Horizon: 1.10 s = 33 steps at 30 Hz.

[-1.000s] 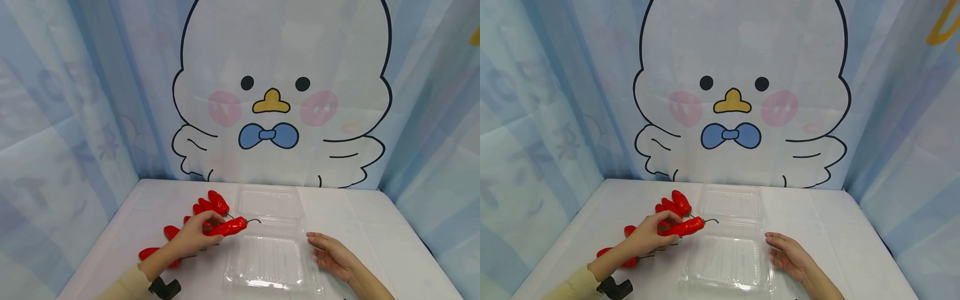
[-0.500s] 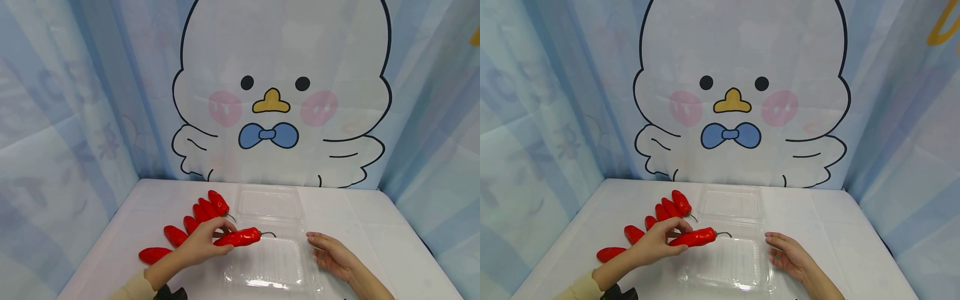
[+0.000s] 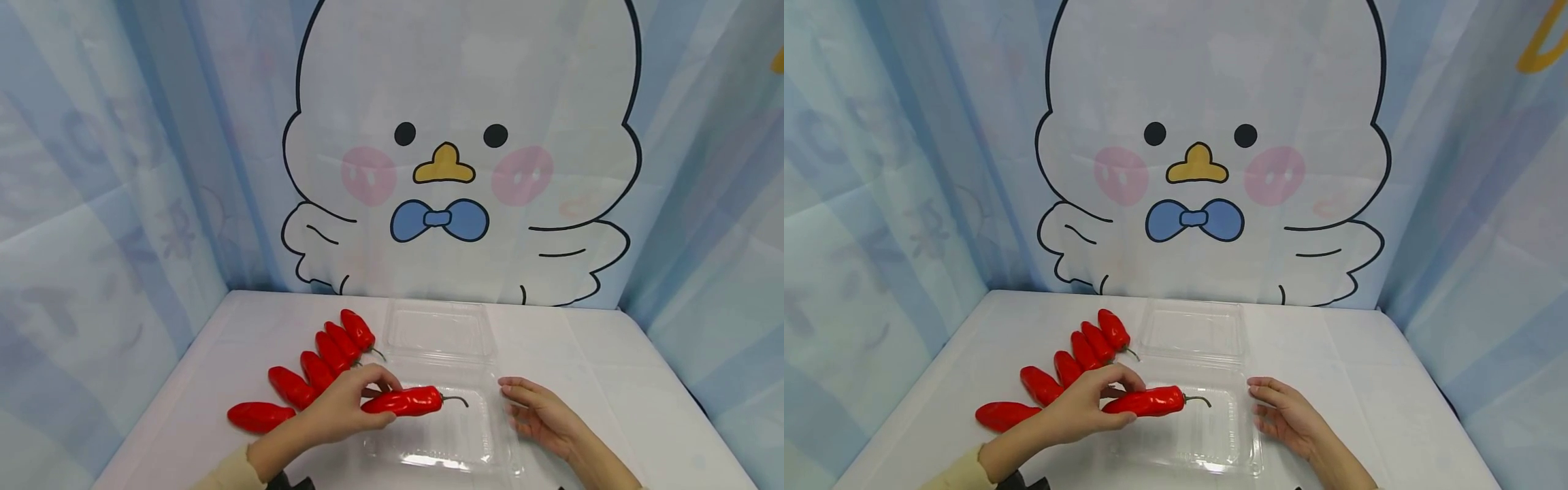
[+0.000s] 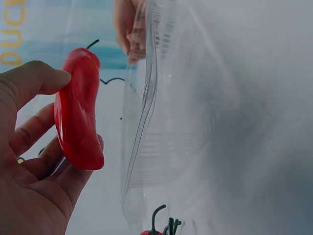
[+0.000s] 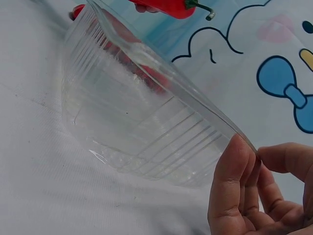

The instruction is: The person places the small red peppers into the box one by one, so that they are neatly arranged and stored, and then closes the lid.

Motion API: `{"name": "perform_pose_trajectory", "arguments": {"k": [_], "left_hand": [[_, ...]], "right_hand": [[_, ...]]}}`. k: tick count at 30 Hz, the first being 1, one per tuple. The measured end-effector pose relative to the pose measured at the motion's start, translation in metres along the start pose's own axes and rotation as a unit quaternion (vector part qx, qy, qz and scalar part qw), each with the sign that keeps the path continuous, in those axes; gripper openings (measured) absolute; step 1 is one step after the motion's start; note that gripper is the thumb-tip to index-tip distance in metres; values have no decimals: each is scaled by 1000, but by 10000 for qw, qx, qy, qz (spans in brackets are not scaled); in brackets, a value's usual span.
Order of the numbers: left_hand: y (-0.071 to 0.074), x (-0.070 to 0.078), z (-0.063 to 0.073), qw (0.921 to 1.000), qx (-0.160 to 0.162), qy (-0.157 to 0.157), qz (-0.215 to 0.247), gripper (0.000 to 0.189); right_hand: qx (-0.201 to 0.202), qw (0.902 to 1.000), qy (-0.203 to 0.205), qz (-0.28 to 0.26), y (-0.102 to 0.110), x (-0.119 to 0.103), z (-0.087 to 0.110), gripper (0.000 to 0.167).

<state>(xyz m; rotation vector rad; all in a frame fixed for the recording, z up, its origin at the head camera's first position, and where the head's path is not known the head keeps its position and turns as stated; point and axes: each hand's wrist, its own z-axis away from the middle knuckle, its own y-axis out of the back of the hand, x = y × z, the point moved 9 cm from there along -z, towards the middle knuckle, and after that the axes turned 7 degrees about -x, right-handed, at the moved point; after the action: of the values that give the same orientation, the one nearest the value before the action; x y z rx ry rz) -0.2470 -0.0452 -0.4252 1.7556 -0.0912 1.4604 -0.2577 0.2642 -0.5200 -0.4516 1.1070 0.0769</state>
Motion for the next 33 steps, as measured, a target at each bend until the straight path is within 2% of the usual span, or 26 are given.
{"name": "perform_pose_trajectory", "arguments": {"k": [9, 18, 28, 33], "left_hand": [[-17, -1, -5, 9993, -293, 135, 163, 44], [-35, -3, -9, 9983, -549, 38, 180, 35], [-41, -4, -13, 9978, -620, -49, 237, 33], [-42, -4, -14, 9974, -667, -125, 259, 29]], "right_hand": [[-1, 10000, 43, 21, -2, -2, 1, 9], [-2, 10000, 56, 40, -3, -3, 1, 9], [203, 9998, -51, 71, -2, 0, 0, 8], [164, 9998, -15, 106, -2, -1, -1, 8]]}}
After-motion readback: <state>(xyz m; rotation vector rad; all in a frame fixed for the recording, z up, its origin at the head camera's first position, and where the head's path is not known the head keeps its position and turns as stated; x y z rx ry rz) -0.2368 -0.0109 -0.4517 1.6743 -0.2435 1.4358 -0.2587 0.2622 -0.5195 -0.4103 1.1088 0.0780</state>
